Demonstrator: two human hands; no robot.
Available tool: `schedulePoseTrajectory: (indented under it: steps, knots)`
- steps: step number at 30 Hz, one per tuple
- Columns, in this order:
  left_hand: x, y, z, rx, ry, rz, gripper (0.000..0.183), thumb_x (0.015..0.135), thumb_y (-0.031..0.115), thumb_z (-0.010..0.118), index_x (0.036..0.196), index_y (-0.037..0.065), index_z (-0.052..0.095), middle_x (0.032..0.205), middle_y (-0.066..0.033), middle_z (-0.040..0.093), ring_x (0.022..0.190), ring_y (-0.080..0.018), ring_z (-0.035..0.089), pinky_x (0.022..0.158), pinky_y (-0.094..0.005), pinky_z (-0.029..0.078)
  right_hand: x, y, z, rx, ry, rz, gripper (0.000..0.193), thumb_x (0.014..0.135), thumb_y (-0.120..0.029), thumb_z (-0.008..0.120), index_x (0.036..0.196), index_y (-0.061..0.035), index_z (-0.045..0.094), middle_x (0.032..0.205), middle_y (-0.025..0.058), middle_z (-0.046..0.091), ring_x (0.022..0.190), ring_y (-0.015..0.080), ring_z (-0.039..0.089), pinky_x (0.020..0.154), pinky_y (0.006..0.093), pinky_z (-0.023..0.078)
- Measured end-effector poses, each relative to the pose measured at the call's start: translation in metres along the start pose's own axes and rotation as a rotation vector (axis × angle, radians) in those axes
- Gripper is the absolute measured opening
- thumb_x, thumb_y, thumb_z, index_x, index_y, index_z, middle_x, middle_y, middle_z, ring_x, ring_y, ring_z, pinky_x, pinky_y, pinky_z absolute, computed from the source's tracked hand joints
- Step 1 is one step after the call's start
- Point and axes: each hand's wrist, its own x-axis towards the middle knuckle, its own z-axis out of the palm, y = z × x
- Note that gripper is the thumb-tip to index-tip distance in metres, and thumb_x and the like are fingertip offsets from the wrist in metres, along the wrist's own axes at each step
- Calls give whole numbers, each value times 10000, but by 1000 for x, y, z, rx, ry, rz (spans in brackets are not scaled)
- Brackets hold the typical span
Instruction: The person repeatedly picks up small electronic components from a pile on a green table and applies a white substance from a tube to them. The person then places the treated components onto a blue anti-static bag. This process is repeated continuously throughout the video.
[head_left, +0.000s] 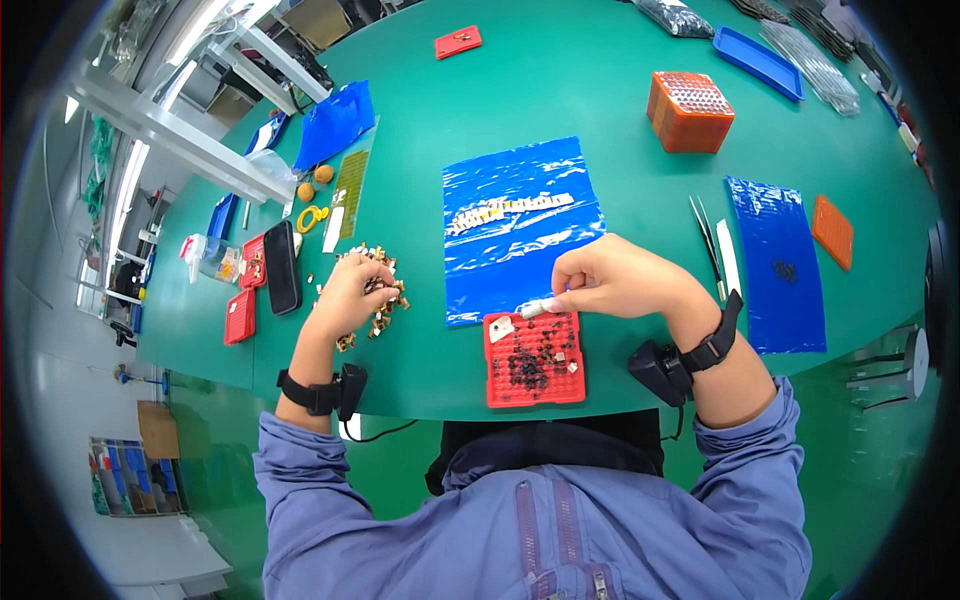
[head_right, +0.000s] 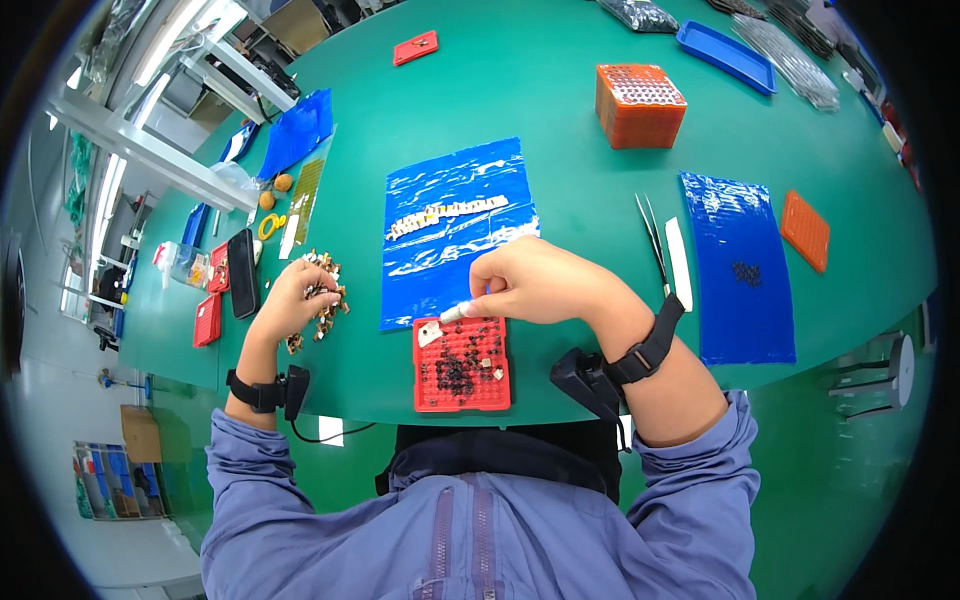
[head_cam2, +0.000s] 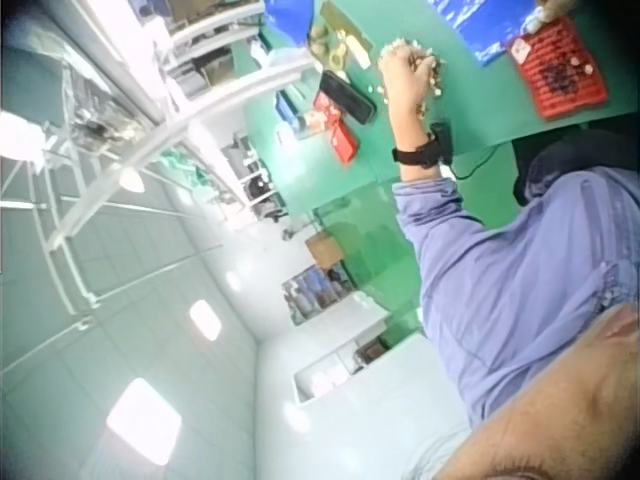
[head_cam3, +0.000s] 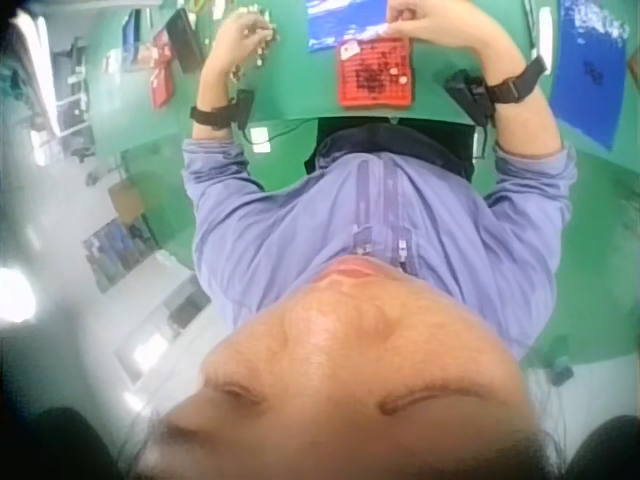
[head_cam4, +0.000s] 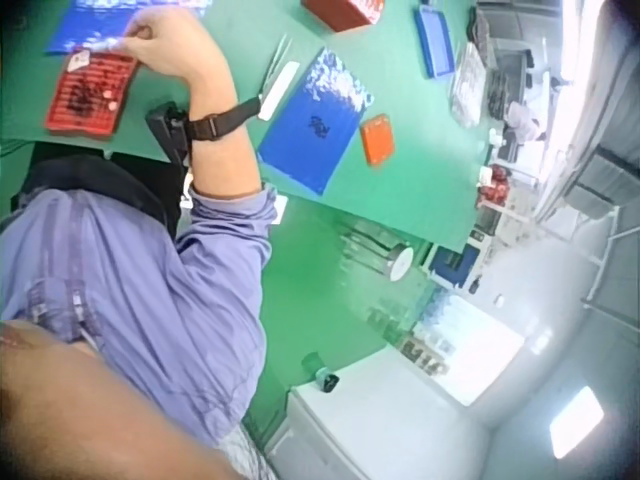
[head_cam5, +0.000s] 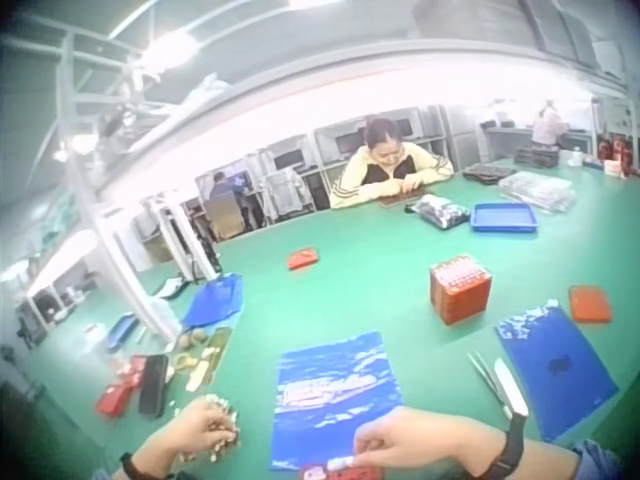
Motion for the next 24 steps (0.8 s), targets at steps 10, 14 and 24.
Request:
schedulePoseTrajectory:
  steps: [10, 14, 24]
  knots:
    - [-11, 5, 12, 20, 122, 62, 166, 692, 84, 711, 780, 48, 574, 854, -84, 478, 880, -256, 459, 783, -344, 380, 0, 6, 2, 11, 36, -37, 219, 784, -242, 666, 783, -29, 617, 578, 35, 544, 509, 108, 487, 473, 252, 379]
    - [-10, 8, 13, 36, 142, 97, 172, 674, 89, 717, 775, 44, 585, 860, -92, 495, 886, -275, 478, 788, -356, 402, 0, 6, 2, -9, 24, -35, 213, 788, -232, 663, 783, -25, 613, 574, 36, 539, 508, 106, 485, 474, 249, 380]
    - [-10, 6, 13, 58, 150, 165, 164, 731, 38, 661, 782, 20, 506, 764, -81, 484, 749, -219, 481, 706, -318, 413, 0, 3, 2, 19, 36, -36, 207, 794, -229, 658, 788, -27, 611, 589, 34, 547, 521, 101, 488, 483, 247, 386]
